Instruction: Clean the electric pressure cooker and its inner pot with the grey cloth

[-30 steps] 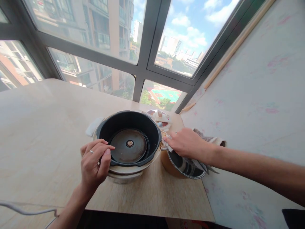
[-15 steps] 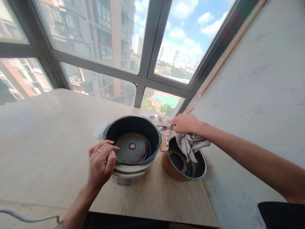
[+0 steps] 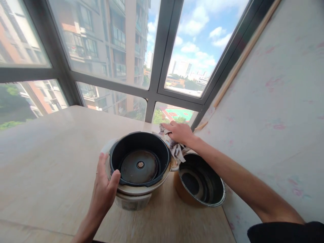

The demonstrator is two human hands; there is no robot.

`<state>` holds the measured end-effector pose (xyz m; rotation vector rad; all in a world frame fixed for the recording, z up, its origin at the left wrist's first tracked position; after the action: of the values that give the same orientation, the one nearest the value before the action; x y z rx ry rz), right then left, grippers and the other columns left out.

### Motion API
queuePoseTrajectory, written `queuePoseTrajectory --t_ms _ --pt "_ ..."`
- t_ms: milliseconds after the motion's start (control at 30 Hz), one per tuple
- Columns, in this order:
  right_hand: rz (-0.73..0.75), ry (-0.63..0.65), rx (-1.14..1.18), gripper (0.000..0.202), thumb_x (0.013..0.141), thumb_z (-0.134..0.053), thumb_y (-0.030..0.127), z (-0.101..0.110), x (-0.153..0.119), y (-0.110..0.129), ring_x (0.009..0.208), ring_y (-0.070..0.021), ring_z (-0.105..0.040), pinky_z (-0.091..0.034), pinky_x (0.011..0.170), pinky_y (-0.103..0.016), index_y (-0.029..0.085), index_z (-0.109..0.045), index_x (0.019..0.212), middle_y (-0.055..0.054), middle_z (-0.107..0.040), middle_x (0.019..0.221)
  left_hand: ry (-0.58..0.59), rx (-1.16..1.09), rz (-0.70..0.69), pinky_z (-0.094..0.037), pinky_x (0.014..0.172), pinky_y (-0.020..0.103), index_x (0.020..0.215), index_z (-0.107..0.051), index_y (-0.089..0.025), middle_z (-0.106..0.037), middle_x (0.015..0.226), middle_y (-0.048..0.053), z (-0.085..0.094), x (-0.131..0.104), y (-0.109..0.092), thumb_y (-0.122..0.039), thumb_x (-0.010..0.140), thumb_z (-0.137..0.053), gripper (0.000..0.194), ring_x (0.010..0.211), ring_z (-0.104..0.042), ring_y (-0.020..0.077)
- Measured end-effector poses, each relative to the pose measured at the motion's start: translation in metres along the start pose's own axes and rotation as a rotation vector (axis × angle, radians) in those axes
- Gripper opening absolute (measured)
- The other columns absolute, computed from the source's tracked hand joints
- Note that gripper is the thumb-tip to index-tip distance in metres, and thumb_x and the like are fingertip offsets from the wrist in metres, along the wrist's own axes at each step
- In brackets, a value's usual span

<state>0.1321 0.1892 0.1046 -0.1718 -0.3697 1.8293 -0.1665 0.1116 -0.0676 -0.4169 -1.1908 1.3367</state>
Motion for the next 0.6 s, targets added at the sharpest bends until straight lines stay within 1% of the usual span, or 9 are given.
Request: queuePoseTrajectory --t_ms 100,167,233,333,400,500,533,600 --pt "0.013 0.062 -0.001 0.057 0.099 -0.044 0.034 -0.012 0.025 -0.008 0.107 -0.0301 -0.066 -0.050 0.078 -0.036 0.036 -0.040 0.155 -0.012 -0.059 0.135 -0.003 -0.048 0.091 -0.020 0.125 0.057 0.158 -0.030 -0.016 -0.032 0.164 0.017 0.002 0.002 -0.008 -0.040 0.092 -0.053 0.074 0.153 -0.027 0.0361" --pt "0.034 0.085 0.003 0.057 0.098 -0.044 0.031 -0.022 0.036 -0.010 0.106 -0.0304 -0.067 -0.051 0.079 -0.037 0.038 -0.039 0.155 -0.012 -0.059 0.134 -0.018 -0.072 0.164 -0.017 0.126 0.054 0.157 -0.033 -0.013 -0.032 0.164 0.017 0.003 0.005 -0.016 -0.039 0.089 -0.054 0.076 0.153 -0.027 0.0349" --pt "0.093 0.095 0.000 0.057 0.098 -0.043 0.027 -0.031 0.044 -0.008 0.103 -0.0302 -0.068 -0.051 0.077 -0.037 0.039 -0.041 0.154 -0.013 -0.059 0.131 -0.036 -0.097 0.240 -0.016 0.127 0.051 0.156 -0.036 -0.012 -0.032 0.164 0.016 0.003 0.009 -0.023 -0.037 0.084 -0.057 0.079 0.153 -0.026 0.0341" --pt "0.179 0.084 -0.015 0.057 0.099 -0.039 0.019 -0.042 0.052 -0.003 0.098 -0.0281 -0.068 -0.050 0.073 -0.036 0.039 -0.043 0.152 -0.014 -0.058 0.130 -0.061 -0.130 0.332 -0.015 0.127 0.051 0.154 -0.039 -0.012 -0.031 0.165 0.015 0.000 0.012 -0.028 -0.037 0.079 -0.064 0.083 0.153 -0.025 0.0351" --pt "0.266 0.071 -0.032 0.055 0.100 -0.038 0.018 -0.046 0.057 0.000 0.098 -0.0269 -0.067 -0.050 0.072 -0.035 0.040 -0.046 0.150 -0.013 -0.057 0.132 -0.083 -0.153 0.348 -0.014 0.128 0.051 0.153 -0.042 -0.013 -0.030 0.166 0.013 -0.001 0.012 -0.029 -0.037 0.077 -0.066 0.083 0.153 -0.025 0.0353" --pt "0.407 0.071 -0.064 0.049 0.100 -0.042 0.020 -0.046 0.063 0.000 0.100 -0.0275 -0.065 -0.049 0.072 -0.035 0.042 -0.054 0.143 -0.012 -0.057 0.130 -0.121 -0.187 0.332 -0.013 0.128 0.050 0.151 -0.047 -0.016 -0.031 0.166 0.010 -0.003 0.010 -0.031 -0.035 0.078 -0.064 0.078 0.153 -0.026 0.0340" --pt "0.435 0.080 -0.073 0.048 0.100 -0.042 0.020 -0.044 0.065 0.001 0.101 -0.0280 -0.065 -0.049 0.071 -0.035 0.042 -0.057 0.140 -0.012 -0.058 0.128 -0.131 -0.193 0.327 -0.013 0.128 0.050 0.150 -0.048 -0.016 -0.032 0.165 0.009 -0.004 0.009 -0.031 -0.034 0.078 -0.064 0.076 0.153 -0.026 0.0339" --pt "0.446 0.113 -0.079 0.044 0.101 -0.041 0.021 -0.040 0.068 0.003 0.104 -0.0294 -0.064 -0.049 0.073 -0.037 0.038 -0.062 0.136 -0.013 -0.059 0.126 -0.148 -0.196 0.316 -0.014 0.128 0.049 0.148 -0.050 -0.015 -0.034 0.165 0.009 -0.004 0.008 -0.032 -0.034 0.078 -0.063 0.074 0.153 -0.027 0.0340"
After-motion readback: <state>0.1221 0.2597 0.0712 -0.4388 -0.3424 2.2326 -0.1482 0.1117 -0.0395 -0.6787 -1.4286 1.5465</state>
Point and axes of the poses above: each hand's wrist, its own x-axis towards the middle knuckle, its own z-axis out of the back of the hand, y = z × x, the point moved 1 cm from there along x, towards the middle knuckle
